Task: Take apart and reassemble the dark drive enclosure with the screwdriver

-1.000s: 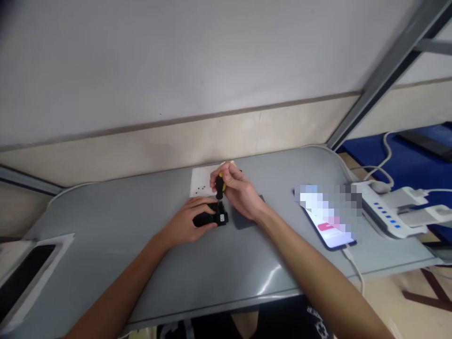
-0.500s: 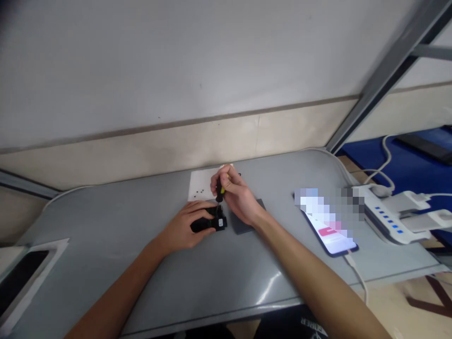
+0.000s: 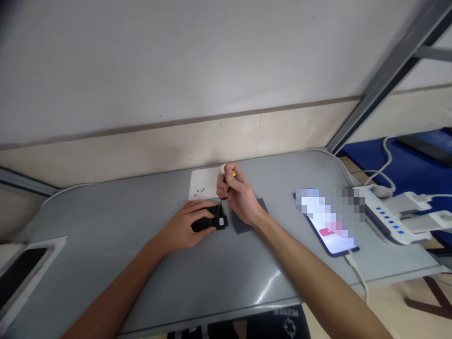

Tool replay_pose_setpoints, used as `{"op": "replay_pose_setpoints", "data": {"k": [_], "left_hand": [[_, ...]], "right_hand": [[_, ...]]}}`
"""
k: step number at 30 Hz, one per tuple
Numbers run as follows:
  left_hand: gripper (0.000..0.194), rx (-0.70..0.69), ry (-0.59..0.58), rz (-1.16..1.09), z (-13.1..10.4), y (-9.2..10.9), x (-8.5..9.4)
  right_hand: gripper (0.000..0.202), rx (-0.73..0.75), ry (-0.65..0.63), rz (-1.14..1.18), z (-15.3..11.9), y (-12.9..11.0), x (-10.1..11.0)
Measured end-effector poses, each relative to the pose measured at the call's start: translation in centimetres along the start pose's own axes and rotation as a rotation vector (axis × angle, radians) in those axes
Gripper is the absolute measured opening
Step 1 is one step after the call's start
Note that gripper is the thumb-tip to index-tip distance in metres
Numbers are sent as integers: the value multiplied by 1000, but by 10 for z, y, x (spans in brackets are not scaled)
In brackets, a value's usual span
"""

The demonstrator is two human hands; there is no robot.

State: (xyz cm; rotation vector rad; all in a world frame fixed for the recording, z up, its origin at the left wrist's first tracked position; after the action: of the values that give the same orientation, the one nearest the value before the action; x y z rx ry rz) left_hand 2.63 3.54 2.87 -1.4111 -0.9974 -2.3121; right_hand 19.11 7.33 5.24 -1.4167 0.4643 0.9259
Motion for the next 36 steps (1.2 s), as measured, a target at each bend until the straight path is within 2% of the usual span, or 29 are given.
{"op": "replay_pose_setpoints", "data": {"k": [4, 10, 16, 22, 26, 32, 36], "left_hand": [[12, -15, 4, 7, 0, 1, 0], [14, -22, 24, 15, 0, 0, 1], [12, -33, 26, 29, -1, 0, 0], [13, -30, 29, 47, -1, 0, -1], [15, -38, 16, 59, -1, 1, 0], [16, -41, 36, 57, -2, 0, -1], [14, -36, 32, 49, -1, 1, 0]], "right_hand": [[18, 18, -36, -97, -1, -2, -2], [37, 5, -16, -51, 1, 3, 1], [23, -9, -5, -45, -1, 1, -2], [31, 20, -31, -134, -1, -1, -4], [38, 33, -29, -97, 0, 3, -5], [21, 73, -43, -127, -3, -1, -6], [28, 51, -50, -208, -2, -5, -4]]}}
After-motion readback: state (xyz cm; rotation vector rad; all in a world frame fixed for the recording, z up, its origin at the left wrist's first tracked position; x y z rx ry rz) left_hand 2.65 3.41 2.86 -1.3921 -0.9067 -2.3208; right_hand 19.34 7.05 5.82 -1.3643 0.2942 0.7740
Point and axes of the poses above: each hand's wrist, its own z-axis towards the middle knuckle, its own x-axis out of the back of the hand, y = z × x, the point moved 5 cm from there along z, towards the middle knuckle, and after that the axes turned 5 degrees about z, right-handed, at the moved point
